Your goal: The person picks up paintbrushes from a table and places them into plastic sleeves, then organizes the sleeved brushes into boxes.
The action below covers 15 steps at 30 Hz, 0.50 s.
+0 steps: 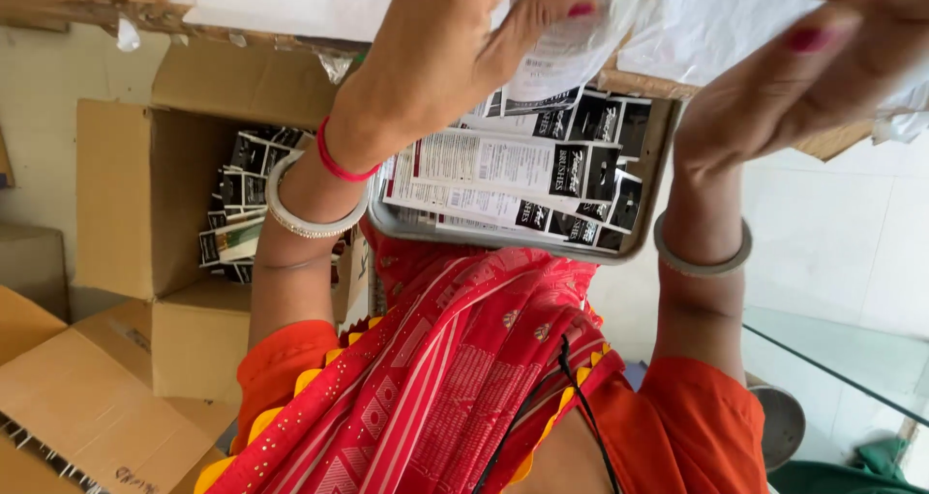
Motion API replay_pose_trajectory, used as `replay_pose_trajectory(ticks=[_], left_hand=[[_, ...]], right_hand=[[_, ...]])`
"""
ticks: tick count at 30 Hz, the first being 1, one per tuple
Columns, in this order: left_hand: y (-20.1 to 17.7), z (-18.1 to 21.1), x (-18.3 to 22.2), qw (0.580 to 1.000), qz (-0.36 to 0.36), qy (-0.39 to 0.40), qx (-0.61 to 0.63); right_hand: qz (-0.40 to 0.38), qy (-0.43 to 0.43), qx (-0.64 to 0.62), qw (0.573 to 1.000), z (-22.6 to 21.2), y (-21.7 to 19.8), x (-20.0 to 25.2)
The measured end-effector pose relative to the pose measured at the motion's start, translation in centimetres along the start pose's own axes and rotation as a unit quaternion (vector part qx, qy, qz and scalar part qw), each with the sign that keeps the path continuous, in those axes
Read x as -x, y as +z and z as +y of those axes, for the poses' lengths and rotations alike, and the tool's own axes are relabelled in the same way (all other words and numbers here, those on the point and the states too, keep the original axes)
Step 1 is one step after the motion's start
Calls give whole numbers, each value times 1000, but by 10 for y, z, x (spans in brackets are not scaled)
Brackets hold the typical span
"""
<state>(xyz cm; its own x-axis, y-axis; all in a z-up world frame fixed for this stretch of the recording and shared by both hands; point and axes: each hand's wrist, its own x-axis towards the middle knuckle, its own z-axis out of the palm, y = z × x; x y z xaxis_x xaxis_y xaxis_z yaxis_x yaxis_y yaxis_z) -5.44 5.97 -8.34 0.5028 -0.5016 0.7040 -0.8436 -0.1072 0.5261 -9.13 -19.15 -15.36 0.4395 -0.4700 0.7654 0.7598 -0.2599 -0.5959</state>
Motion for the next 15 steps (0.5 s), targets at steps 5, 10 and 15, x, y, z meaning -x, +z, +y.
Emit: replay_pose_trajectory(ticks=[5, 10, 15], left_hand=[[-12, 26, -26, 997, -26, -75, 10], [-24, -3, -28, 999, 11, 43, 24], [-35, -30, -11, 991, -39, 68, 104]], right_hand=[[-367, 108, 32, 923, -24, 19, 11], [-345, 357, -65, 866, -3, -11, 32], [-355, 429, -91, 825, -20, -14, 17]])
